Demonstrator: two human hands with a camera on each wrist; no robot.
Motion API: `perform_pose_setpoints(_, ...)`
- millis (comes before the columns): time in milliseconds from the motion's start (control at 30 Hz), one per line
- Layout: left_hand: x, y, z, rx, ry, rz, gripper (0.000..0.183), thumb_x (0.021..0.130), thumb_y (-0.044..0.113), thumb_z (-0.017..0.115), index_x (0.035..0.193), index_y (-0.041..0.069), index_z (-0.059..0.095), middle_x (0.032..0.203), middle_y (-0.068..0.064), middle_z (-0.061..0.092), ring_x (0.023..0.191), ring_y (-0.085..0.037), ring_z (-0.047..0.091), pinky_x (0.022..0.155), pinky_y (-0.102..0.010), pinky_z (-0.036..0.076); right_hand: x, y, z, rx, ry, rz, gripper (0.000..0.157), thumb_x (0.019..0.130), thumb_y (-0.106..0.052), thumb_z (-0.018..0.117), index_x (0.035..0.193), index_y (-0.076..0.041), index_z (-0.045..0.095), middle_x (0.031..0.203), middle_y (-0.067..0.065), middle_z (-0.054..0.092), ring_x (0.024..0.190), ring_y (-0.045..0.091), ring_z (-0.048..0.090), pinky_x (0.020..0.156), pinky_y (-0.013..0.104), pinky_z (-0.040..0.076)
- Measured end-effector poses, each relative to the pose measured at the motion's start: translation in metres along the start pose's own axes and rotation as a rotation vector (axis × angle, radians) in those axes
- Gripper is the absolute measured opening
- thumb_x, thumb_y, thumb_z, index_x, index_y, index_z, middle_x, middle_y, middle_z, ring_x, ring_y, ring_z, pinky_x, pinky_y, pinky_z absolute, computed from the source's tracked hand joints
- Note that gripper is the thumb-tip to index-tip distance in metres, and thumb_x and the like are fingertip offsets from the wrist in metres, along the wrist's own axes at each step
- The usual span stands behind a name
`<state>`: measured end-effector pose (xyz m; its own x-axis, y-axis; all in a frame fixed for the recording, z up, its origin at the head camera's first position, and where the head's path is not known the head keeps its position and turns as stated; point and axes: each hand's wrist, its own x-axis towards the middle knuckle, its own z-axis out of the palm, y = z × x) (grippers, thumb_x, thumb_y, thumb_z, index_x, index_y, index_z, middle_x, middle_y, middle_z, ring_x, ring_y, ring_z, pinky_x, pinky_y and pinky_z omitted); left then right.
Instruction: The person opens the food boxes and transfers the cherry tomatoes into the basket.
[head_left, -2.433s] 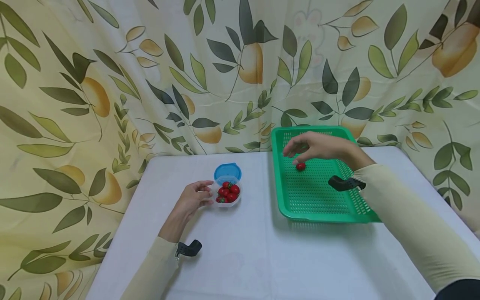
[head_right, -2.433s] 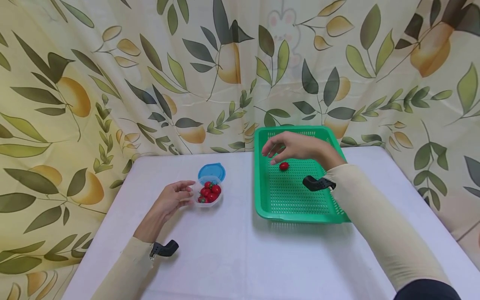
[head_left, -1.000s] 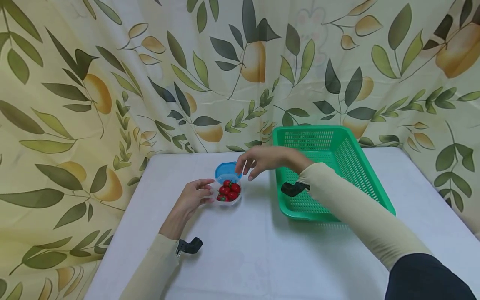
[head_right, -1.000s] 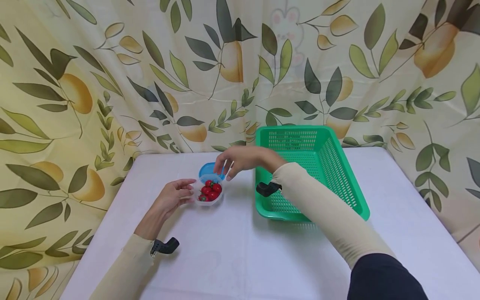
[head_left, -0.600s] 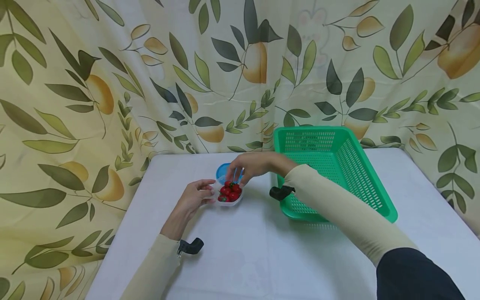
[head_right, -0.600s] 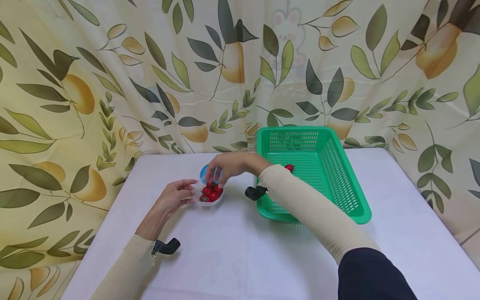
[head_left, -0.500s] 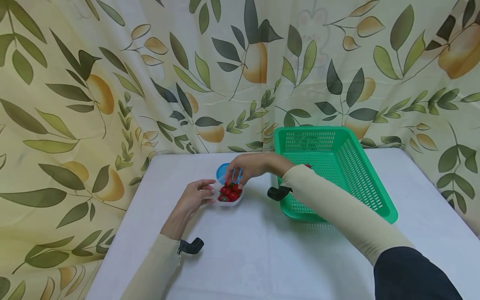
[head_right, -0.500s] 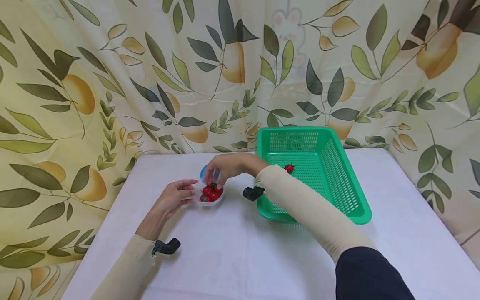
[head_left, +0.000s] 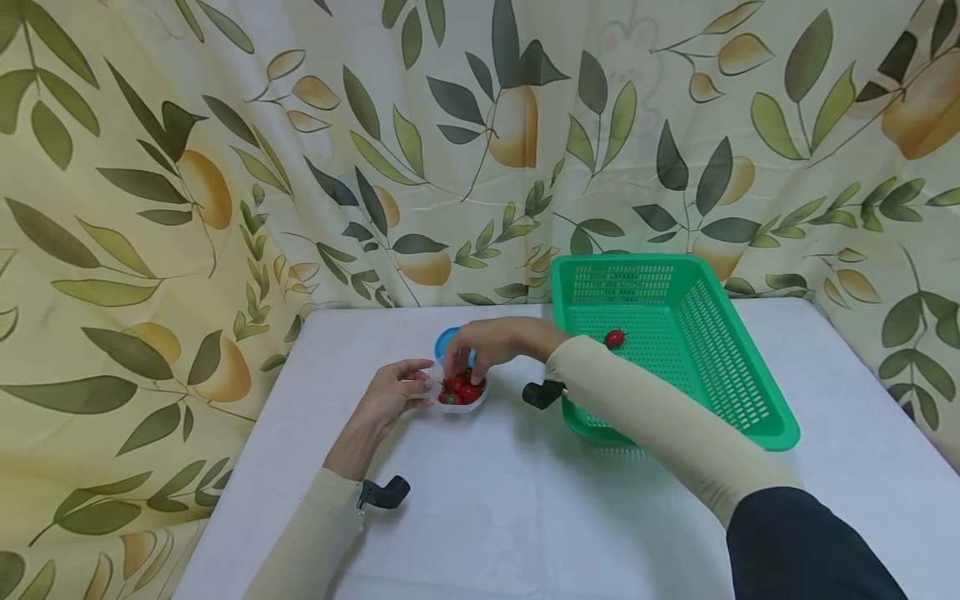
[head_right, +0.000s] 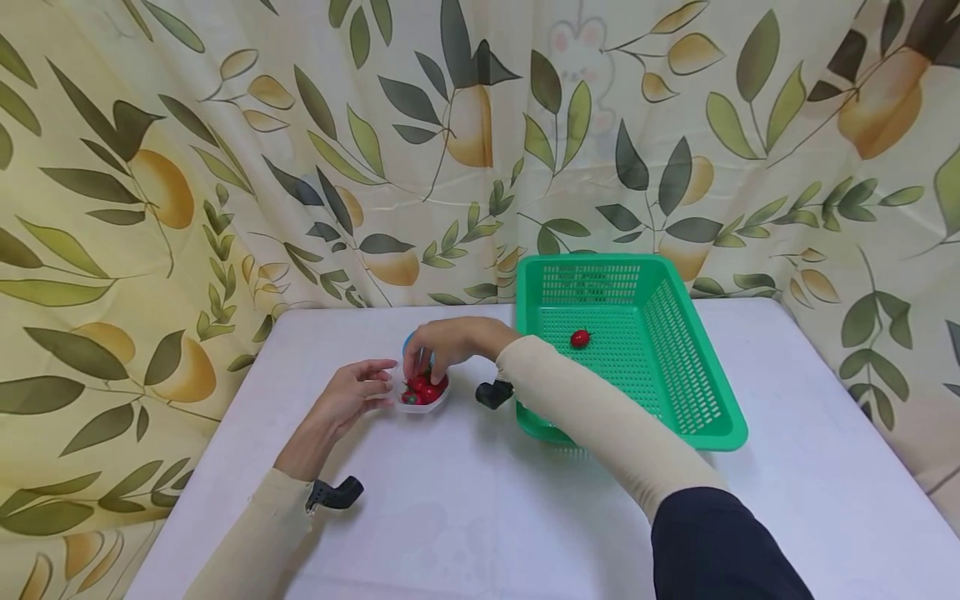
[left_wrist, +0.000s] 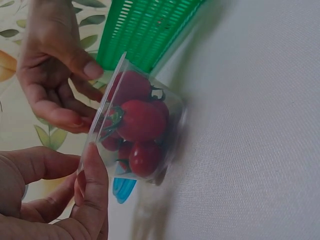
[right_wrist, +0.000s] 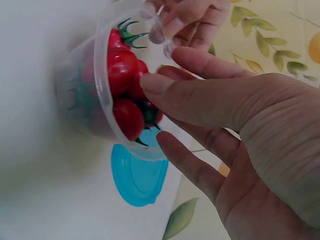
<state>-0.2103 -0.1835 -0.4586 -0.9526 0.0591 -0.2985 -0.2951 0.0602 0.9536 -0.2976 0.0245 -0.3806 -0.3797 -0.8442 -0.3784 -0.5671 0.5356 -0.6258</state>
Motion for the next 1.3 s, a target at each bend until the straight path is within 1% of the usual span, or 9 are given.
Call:
perform_pose_setpoints(167, 0.002, 0.0, 0.0, 0.009, -0.008, 0.0, 0.045, 0.096, -0.005, 0.06, 0.14, -0.001, 0.057, 0.111, -0.015, 0.052, 0.093, -0.021, 0.058, 0.081, -0.03, 0.061, 0.006, 0.005, 0.006, -0.021, 0.01, 0.013, 0.034, 0.09, 0.006, 0.071, 0.118, -0.013, 0.072, 0.119, 0.0, 0.069, 0.112, 0.018, 0.063, 0.096, 0.033, 0.056)
perform_pose_setpoints(367, 0.002, 0.001, 0.0, 0.005, -0.013, 0.002, 0.044, 0.096, -0.006, 0.059, 0.14, -0.002, 0.057, 0.108, -0.013, 0.051, 0.091, -0.02, 0.057, 0.081, -0.031, 0.061, 0.009, 0.006, 0.009, -0.064, 0.017, 0.046, 0.033, 0.091, 0.005, 0.069, 0.116, -0.016, 0.073, 0.116, -0.002, 0.069, 0.109, 0.016, 0.061, 0.099, 0.033, 0.054)
perform_pose_setpoints(433, 0.002, 0.001, 0.0, 0.002, -0.013, 0.004, 0.044, 0.096, -0.006, 0.059, 0.14, -0.002, 0.057, 0.108, -0.013, 0.051, 0.091, -0.019, 0.058, 0.081, -0.032, 0.061, 0.011, 0.007, 0.011, -0.077, 0.019, 0.052, 0.032, 0.092, 0.004, 0.069, 0.116, -0.017, 0.074, 0.113, -0.004, 0.068, 0.107, 0.015, 0.061, 0.098, 0.032, 0.054)
perform_pose_setpoints(633, 0.002, 0.002, 0.0, 0.011, -0.008, 0.002, 0.043, 0.096, -0.005, 0.06, 0.139, -0.001, 0.058, 0.107, -0.013, 0.052, 0.091, -0.02, 0.058, 0.081, -0.032, 0.062, 0.015, 0.01, 0.014, -0.128, 0.018, 0.045, 0.031, 0.092, 0.001, 0.069, 0.116, -0.018, 0.074, 0.108, -0.007, 0.067, 0.102, 0.012, 0.06, 0.092, 0.027, 0.055)
perform_pose_setpoints(800, 0.002, 0.001, 0.0, 0.009, -0.007, -0.001, 0.043, 0.096, -0.004, 0.06, 0.139, 0.0, 0.058, 0.107, -0.012, 0.053, 0.092, -0.02, 0.058, 0.08, -0.03, 0.061, 0.016, 0.008, 0.014, -0.156, 0.006, 0.043, 0.03, 0.093, -0.001, 0.07, 0.118, -0.018, 0.073, 0.107, -0.006, 0.067, 0.1, 0.014, 0.059, 0.09, 0.028, 0.055)
perform_pose_setpoints(967, 0.003, -0.001, 0.0, -0.006, -0.007, 0.0, 0.044, 0.095, -0.006, 0.061, 0.139, 0.0, 0.058, 0.108, -0.013, 0.053, 0.09, -0.02, 0.058, 0.077, -0.028, 0.061, 0.017, 0.006, 0.014, -0.152, -0.01, 0.05, 0.028, 0.095, -0.004, 0.068, 0.119, -0.018, 0.072, 0.106, -0.006, 0.067, 0.101, 0.015, 0.058, 0.092, 0.029, 0.055)
perform_pose_setpoints(1100, 0.002, -0.001, 0.001, -0.017, -0.009, 0.009, 0.046, 0.093, -0.008, 0.061, 0.138, -0.002, 0.058, 0.108, -0.014, 0.052, 0.088, -0.02, 0.058, 0.075, -0.028, 0.061, 0.017, 0.007, 0.013, -0.133, -0.011, 0.048, 0.026, 0.096, -0.007, 0.068, 0.12, -0.017, 0.071, 0.107, -0.006, 0.067, 0.101, 0.015, 0.059, 0.091, 0.028, 0.055)
perform_pose_setpoints(1300, 0.002, -0.001, 0.0, -0.012, -0.003, 0.006, 0.047, 0.093, -0.009, 0.059, 0.14, -0.002, 0.057, 0.109, -0.015, 0.052, 0.088, -0.02, 0.058, 0.075, -0.027, 0.061, 0.013, 0.009, 0.011, -0.104, 0.0, 0.024, 0.022, 0.097, -0.011, 0.068, 0.119, -0.017, 0.07, 0.11, -0.006, 0.066, 0.103, 0.015, 0.059, 0.089, 0.027, 0.055)
